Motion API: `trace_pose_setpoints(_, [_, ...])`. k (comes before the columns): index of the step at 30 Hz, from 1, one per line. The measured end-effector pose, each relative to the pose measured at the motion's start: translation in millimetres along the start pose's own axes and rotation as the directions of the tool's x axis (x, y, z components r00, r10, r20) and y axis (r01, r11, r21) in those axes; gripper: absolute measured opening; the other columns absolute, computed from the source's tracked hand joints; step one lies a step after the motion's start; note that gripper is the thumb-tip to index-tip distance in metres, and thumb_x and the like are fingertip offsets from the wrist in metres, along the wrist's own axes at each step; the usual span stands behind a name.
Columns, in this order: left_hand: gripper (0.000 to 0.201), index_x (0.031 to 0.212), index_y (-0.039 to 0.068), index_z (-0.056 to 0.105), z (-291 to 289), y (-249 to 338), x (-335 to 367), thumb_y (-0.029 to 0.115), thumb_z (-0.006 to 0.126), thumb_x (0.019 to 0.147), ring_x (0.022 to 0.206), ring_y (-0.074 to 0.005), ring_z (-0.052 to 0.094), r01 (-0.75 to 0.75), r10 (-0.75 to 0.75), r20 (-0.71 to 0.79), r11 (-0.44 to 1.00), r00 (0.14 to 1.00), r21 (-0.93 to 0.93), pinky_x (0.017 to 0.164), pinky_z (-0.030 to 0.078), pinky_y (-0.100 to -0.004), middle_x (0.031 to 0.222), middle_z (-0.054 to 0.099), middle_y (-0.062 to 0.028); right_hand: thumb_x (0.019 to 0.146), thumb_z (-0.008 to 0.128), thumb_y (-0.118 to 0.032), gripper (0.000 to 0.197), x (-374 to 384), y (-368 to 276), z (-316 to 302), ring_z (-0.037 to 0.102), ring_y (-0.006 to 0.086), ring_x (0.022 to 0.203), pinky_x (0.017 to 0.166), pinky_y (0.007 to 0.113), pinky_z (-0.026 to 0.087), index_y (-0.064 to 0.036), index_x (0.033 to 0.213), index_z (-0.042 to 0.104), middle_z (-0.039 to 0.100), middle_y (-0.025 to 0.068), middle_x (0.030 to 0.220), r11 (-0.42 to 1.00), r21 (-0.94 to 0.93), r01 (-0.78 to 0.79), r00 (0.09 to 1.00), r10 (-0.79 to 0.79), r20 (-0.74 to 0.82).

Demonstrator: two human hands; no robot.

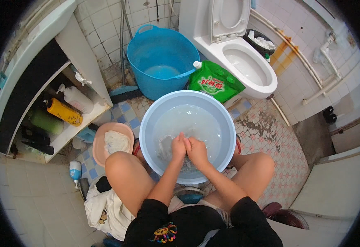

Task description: The person washes a piece of grey clothing by hand in a basin of soapy water, rubbing the fabric against itself and submerging it repeatedly.

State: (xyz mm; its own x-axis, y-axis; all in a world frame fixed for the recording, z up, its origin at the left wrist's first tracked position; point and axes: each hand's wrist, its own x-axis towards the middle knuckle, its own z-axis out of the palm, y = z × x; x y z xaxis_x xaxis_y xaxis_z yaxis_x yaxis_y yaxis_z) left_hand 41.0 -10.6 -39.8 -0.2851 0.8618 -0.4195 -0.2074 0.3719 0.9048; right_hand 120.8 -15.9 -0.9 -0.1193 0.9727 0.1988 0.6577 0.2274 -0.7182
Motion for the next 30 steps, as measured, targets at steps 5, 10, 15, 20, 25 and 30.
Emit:
trace_pose_setpoints(5, [0.045, 0.075, -0.005, 0.055, 17.0, -7.7, -18.9, 0.035, 0.039, 0.090, 0.060, -0.0201, 0.049, -0.250, 0.243, 0.058, 0.942, 0.968, 0.222, 0.058, 0.040, -0.0374, 0.063, 0.056, -0.0142, 0.084, 0.050, -0.029, 0.036, 29.9, 23.4, -23.8, 0.052, 0.0387, 0.054, 0.050, 0.042, 0.039, 0.0005, 0.064, 0.055, 0.053, 0.0217, 0.059, 0.963, 0.043, -0.265, 0.964, 0.265, 0.000])
trace_pose_setpoints(10, [0.048, 0.076, -0.004, 0.059, -5.3, -27.0, 19.8, 0.037, 0.038, 0.089, 0.061, -0.0203, 0.051, -0.042, 0.041, 0.040, 0.998, 0.998, 0.041, 0.059, 0.040, -0.0382, 0.062, 0.054, -0.0184, 0.086, 0.048, -0.027, 0.037, 3.0, 17.3, 10.4, 0.048, 0.0344, 0.046, 0.045, 0.039, 0.037, 0.0014, 0.064, 0.055, 0.051, 0.0207, 0.054, 0.994, 0.076, 0.079, 0.996, -0.075, -0.057])
trace_pose_setpoints(15, [0.041, 0.089, -0.003, 0.060, 7.0, -45.2, 20.6, 0.031, 0.037, 0.090, 0.071, -0.0174, 0.056, -0.188, 0.184, 0.038, 0.945, 0.982, 0.267, 0.067, 0.042, -0.0326, 0.075, 0.061, -0.0099, 0.085, 0.048, -0.025, 0.032, 15.7, 17.0, -3.3, 0.052, 0.0404, 0.057, 0.053, 0.044, 0.040, 0.0011, 0.069, 0.057, 0.054, 0.0227, 0.064, 0.991, 0.046, -0.129, 0.992, 0.129, 0.010])
trace_pose_setpoints(20, [0.047, 0.101, 0.001, 0.059, 5.1, -13.3, -8.6, 0.043, 0.043, 0.088, 0.090, -0.0168, 0.053, -0.045, 0.037, 0.183, 0.998, 0.982, 0.039, 0.081, 0.040, -0.0301, 0.099, 0.059, -0.0073, 0.086, 0.047, -0.027, 0.034, 17.3, 45.7, -0.8, 0.054, 0.0382, 0.058, 0.056, 0.042, 0.042, 0.0012, 0.071, 0.058, 0.055, 0.0238, 0.067, 0.993, 0.016, -0.113, 0.989, 0.114, -0.097])
trace_pose_setpoints(25, [0.040, 0.086, -0.001, 0.059, -6.4, 23.1, -5.8, 0.038, 0.048, 0.087, 0.073, -0.0128, 0.050, -0.049, 0.033, 0.189, 0.995, 0.981, 0.081, 0.066, 0.041, -0.0289, 0.078, 0.057, -0.0040, 0.085, 0.051, -0.033, 0.036, 50.3, 79.6, -23.1, 0.055, 0.0159, 0.059, 0.055, 0.035, 0.043, -0.0007, 0.073, 0.061, 0.060, 0.0128, 0.064, 0.742, 0.507, -0.440, 0.887, 0.445, 0.118])
trace_pose_setpoints(30, [0.031, 0.071, 0.004, 0.054, -10.9, 20.7, -1.0, 0.029, 0.049, 0.087, 0.058, -0.0051, 0.038, -0.454, 0.444, 0.093, 0.875, 0.891, 0.166, 0.052, 0.034, -0.0231, 0.061, 0.045, 0.0056, 0.082, 0.054, -0.035, 0.034, 42.5, 41.7, -43.0, 0.058, 0.0225, 0.062, 0.058, 0.035, 0.045, -0.0027, 0.076, 0.063, 0.062, 0.0141, 0.070, 0.974, 0.213, -0.074, 0.975, 0.026, 0.222])
